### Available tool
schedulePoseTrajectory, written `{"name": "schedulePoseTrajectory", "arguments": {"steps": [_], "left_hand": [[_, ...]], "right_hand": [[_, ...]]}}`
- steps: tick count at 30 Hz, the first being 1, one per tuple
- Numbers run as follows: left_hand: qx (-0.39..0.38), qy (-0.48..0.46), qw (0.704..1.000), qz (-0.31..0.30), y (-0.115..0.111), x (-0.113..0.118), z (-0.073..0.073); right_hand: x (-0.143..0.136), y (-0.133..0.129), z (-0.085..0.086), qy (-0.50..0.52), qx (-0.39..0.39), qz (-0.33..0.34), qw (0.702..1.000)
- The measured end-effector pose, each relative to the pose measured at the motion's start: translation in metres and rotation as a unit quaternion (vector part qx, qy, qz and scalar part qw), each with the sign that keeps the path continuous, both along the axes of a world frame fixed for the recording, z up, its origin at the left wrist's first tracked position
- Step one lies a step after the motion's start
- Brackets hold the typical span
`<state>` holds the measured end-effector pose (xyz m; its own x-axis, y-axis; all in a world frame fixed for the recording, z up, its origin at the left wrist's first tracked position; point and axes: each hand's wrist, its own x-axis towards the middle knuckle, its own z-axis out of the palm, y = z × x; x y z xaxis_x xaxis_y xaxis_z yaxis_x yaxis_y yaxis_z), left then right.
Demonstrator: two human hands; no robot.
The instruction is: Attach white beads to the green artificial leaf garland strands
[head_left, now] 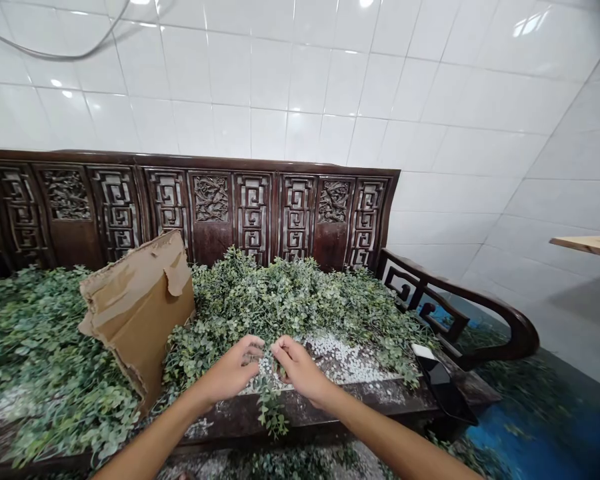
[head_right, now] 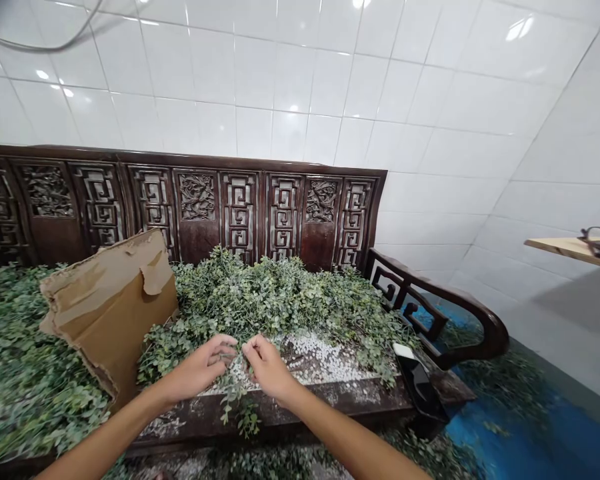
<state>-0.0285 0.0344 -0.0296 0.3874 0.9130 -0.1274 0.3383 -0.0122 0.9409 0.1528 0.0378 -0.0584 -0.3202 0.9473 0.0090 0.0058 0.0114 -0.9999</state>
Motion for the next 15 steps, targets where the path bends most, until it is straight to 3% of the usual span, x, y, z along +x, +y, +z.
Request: {"name": "schedulePoseTrajectory", "arguments": {"steps": [2,4,9,12,15], "left_hand": [[0.058,-0.013,0.998,-0.031,0.001,0.002,0.000],[0.060,-0.011,0.996,-0.060,0.001,0.004,0.001],[0.002,0.030,0.998,-0.058,0.002,0.000,0.000],[-0.037,0.014,0.998,-0.042,0.001,-0.007,0.002],[-0.130,-0.040,0.988,-0.072,-0.001,-0.014,0.012]], "right_hand": [[-0.002,0.000,-0.002,-0.032,0.027,-0.003,0.999],[-0.003,0.001,-0.004,-0.054,0.045,-0.013,0.997],[0.000,0.004,-0.006,-0.030,0.035,-0.049,0.998],[0.004,0.007,-0.005,-0.017,0.039,-0.074,0.996],[0.007,0.009,-0.004,-0.026,0.051,-0.094,0.994]]}}
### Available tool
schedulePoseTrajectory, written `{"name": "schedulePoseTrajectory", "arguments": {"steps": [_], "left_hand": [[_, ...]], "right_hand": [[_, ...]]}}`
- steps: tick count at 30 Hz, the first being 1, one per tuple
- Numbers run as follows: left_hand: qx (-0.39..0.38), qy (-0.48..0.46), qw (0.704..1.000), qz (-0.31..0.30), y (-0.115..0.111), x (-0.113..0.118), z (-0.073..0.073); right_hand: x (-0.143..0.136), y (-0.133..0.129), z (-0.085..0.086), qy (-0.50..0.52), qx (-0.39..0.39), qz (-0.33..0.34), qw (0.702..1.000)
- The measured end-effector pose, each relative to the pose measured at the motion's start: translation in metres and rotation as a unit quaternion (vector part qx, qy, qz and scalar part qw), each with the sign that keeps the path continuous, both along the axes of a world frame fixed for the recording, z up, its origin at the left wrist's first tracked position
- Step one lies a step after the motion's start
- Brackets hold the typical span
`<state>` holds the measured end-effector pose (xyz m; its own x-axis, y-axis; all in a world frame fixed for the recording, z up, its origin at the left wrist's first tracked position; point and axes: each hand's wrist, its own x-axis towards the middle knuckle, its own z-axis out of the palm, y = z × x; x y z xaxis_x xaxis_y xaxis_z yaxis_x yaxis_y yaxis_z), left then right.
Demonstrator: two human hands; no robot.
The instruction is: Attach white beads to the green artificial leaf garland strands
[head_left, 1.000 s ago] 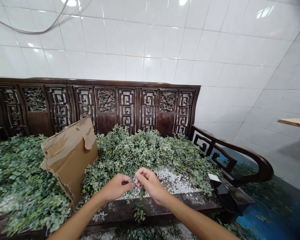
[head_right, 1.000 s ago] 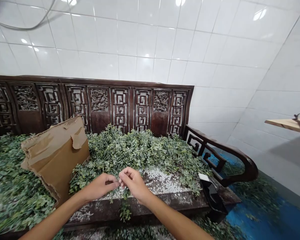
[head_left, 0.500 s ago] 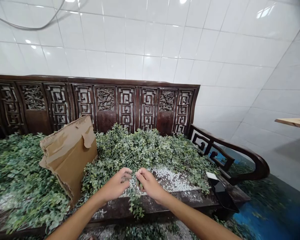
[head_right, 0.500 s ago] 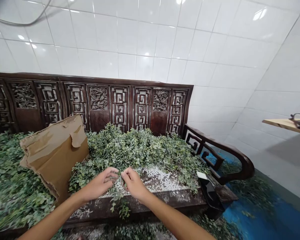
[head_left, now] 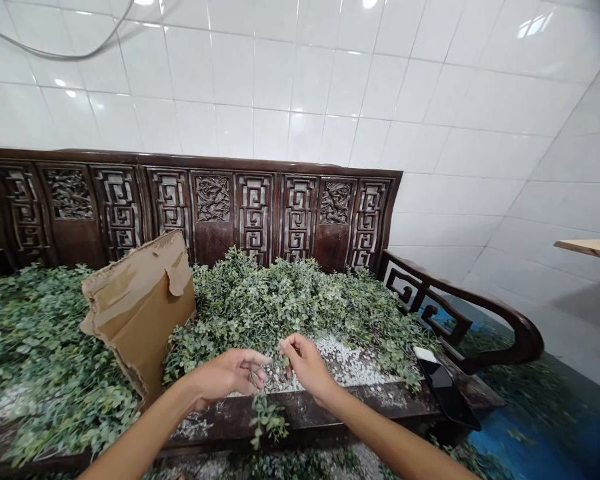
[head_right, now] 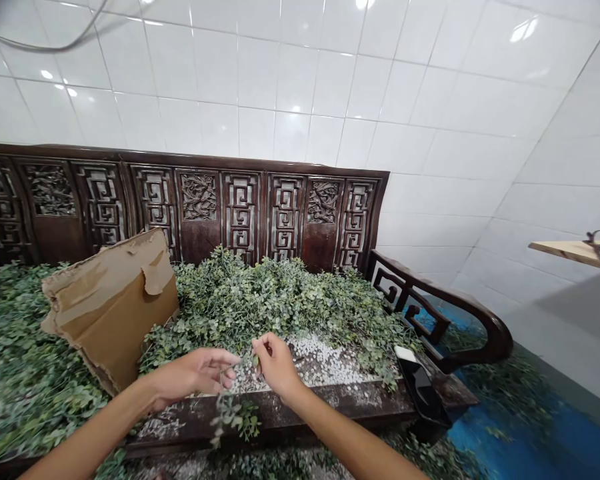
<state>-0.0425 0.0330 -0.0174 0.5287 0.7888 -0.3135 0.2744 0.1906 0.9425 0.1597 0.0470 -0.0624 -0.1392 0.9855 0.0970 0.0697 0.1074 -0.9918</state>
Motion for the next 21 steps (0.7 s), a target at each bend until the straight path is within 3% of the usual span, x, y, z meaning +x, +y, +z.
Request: {"name": "schedulePoseTrajectory", "arguments": {"steps": [3,6,9,13,16,21], "left_hand": [[-0.049,-0.041,0.997,0.033,-0.003,0.001,0.008],[0.030,-0.002,0.997,0.077,-0.005,0.012,0.005],[0.118,0.005,0.992,0.053,-0.005,0.026,-0.003],[0.169,0.034,0.980,0.096,-0.007,0.034,-0.003],[0.188,0.045,0.971,0.138,-0.010,0.035,0.003],[0.232,0.038,0.959,0.157,-0.013,0.035,0.011]], "right_hand": [[-0.002,-0.001,0.002,-0.014,0.020,-0.006,1.000],[-0.007,-0.005,0.008,-0.014,0.041,0.007,0.999],[-0.011,-0.010,0.016,-0.027,0.076,0.018,0.997],[-0.010,-0.012,0.025,-0.061,0.150,-0.028,0.986],[-0.007,-0.010,0.026,-0.034,0.128,-0.042,0.990],[-0.007,-0.008,0.024,0.103,0.051,0.004,0.993]]}}
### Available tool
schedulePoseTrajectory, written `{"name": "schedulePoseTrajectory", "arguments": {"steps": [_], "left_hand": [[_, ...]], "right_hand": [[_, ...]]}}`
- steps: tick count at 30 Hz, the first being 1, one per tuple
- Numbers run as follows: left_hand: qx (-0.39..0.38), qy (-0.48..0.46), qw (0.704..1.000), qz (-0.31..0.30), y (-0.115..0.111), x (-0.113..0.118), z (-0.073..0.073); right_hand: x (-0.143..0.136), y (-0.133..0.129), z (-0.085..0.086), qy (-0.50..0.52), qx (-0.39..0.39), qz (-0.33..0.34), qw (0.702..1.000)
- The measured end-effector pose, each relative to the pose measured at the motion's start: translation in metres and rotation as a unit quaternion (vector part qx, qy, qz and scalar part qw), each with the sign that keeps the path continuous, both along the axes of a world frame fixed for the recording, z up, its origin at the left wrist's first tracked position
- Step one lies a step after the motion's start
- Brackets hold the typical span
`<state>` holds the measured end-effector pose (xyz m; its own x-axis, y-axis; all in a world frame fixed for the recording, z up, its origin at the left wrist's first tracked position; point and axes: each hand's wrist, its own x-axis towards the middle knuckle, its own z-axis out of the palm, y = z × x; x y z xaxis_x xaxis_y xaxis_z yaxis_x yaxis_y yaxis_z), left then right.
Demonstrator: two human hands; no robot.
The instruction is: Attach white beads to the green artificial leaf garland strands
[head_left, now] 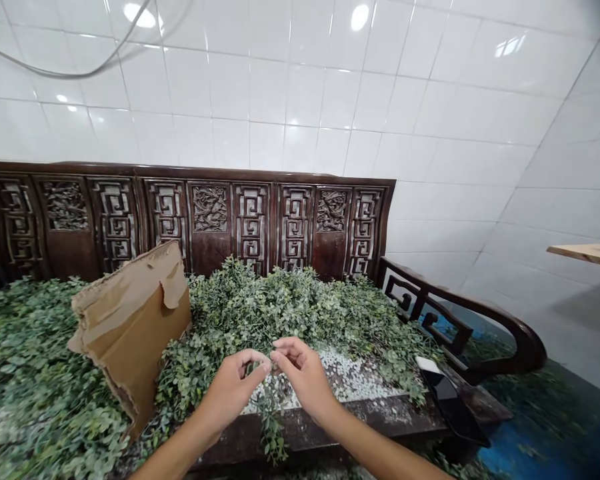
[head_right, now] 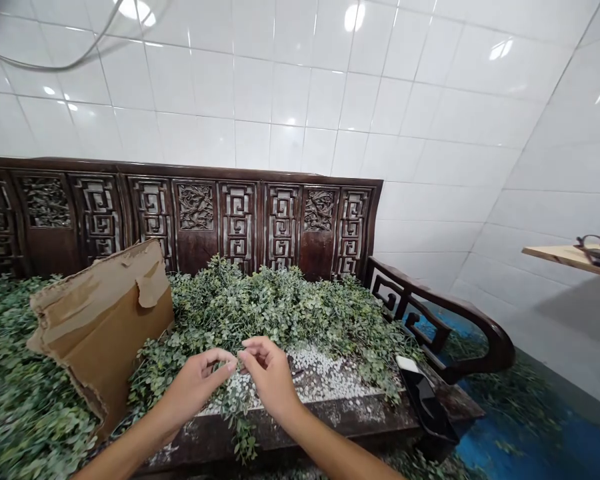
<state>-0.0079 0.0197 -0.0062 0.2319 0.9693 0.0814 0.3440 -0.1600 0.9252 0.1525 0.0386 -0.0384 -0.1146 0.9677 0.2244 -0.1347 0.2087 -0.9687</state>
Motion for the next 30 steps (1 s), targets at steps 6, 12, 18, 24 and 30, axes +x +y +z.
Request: {"name": "schedulePoseTrajectory", "arguments": {"steps": [6,12,18,24,30], "left_hand": [[-0.005,0.029,1.000,0.003,0.001,-0.001,-0.001],[0.108,0.062,0.991,0.038,-0.003,0.002,0.002],[0.113,0.074,0.990,0.051,-0.009,0.003,0.011],[0.107,0.051,0.992,0.051,-0.012,0.006,0.013],[0.065,-0.023,0.997,0.025,-0.009,0.004,0.010]], "right_hand": [[-0.002,-0.005,0.007,0.006,-0.011,-0.019,1.000],[-0.003,-0.006,0.013,0.031,-0.013,-0.019,0.999],[-0.004,-0.009,0.018,0.038,-0.019,-0.007,0.999],[-0.007,-0.012,0.018,0.031,-0.022,0.024,0.999],[-0.007,-0.013,0.017,0.064,-0.039,0.066,0.995]]}}
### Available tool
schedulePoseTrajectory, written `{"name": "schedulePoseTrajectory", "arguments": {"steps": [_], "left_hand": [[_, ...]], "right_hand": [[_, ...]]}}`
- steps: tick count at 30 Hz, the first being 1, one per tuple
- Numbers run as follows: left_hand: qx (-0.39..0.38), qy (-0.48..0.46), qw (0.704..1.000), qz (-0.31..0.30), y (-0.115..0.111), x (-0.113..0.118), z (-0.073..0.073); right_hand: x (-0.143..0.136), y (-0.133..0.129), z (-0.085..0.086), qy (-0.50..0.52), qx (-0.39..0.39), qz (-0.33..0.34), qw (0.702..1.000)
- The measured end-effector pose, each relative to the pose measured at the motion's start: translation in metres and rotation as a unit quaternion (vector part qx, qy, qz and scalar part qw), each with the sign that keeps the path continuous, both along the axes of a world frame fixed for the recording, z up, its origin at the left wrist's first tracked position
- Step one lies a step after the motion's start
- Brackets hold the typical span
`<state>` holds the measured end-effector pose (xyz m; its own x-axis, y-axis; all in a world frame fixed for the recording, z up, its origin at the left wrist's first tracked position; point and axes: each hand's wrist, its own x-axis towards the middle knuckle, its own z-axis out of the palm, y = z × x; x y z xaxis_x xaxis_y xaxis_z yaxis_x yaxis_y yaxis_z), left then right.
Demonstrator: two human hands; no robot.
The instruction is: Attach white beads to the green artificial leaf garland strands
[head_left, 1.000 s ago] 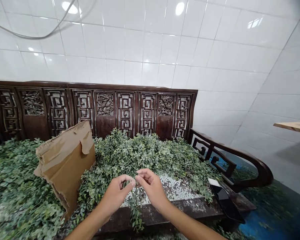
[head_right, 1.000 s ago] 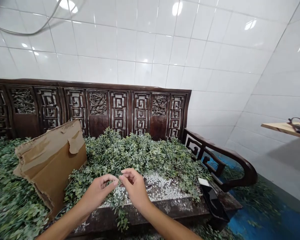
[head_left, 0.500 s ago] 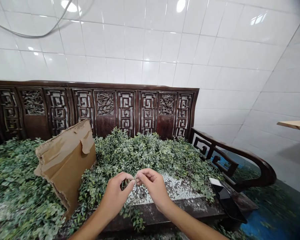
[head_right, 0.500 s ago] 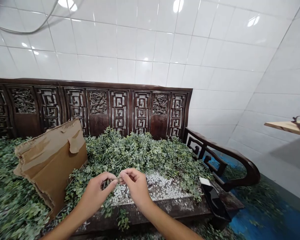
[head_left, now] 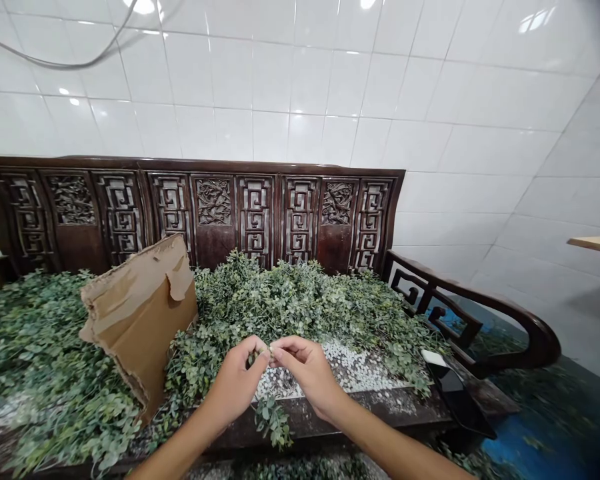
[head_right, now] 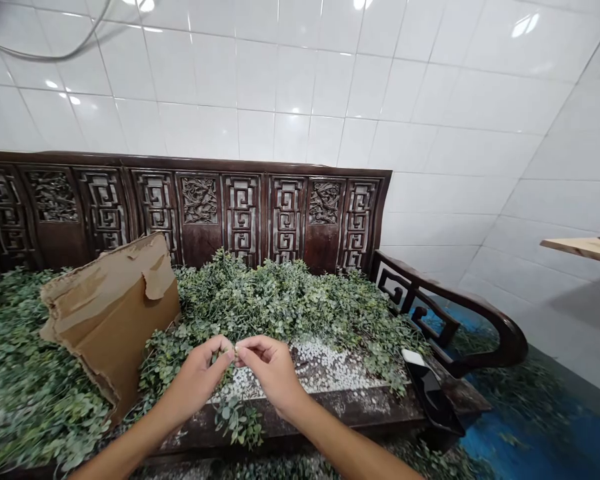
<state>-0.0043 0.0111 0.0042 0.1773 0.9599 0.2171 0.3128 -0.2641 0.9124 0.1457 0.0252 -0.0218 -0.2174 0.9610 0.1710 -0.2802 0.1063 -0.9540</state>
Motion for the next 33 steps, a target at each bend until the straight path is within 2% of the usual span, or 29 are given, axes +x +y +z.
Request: {"name": "schedulePoseTrajectory", "arguments": {"steps": [4,8,19,27,33], "left_hand": [[-0.066,-0.076,0.993,-0.055,-0.0002,-0.0006,-0.0034],[-0.073,-0.129,0.987,-0.068,0.0000,-0.0002,-0.0057],[-0.081,-0.141,0.985,-0.061,-0.0009,0.0018,-0.0008],[-0.074,-0.139,0.986,-0.055,0.0002,0.0020,-0.0058],[-0.066,-0.146,0.986,-0.049,-0.0008,0.0040,-0.0054]], "right_hand": [[-0.0010,0.0000,0.0013,0.027,-0.004,0.009,1.000],[-0.0011,0.0019,0.0026,0.036,-0.010,0.005,0.999],[0.0013,0.0002,0.0046,0.002,0.005,-0.010,1.000],[0.0025,-0.0012,0.0045,-0.013,0.018,-0.012,1.000],[0.0033,0.0009,0.0047,-0.044,0.064,-0.030,0.997]]}}
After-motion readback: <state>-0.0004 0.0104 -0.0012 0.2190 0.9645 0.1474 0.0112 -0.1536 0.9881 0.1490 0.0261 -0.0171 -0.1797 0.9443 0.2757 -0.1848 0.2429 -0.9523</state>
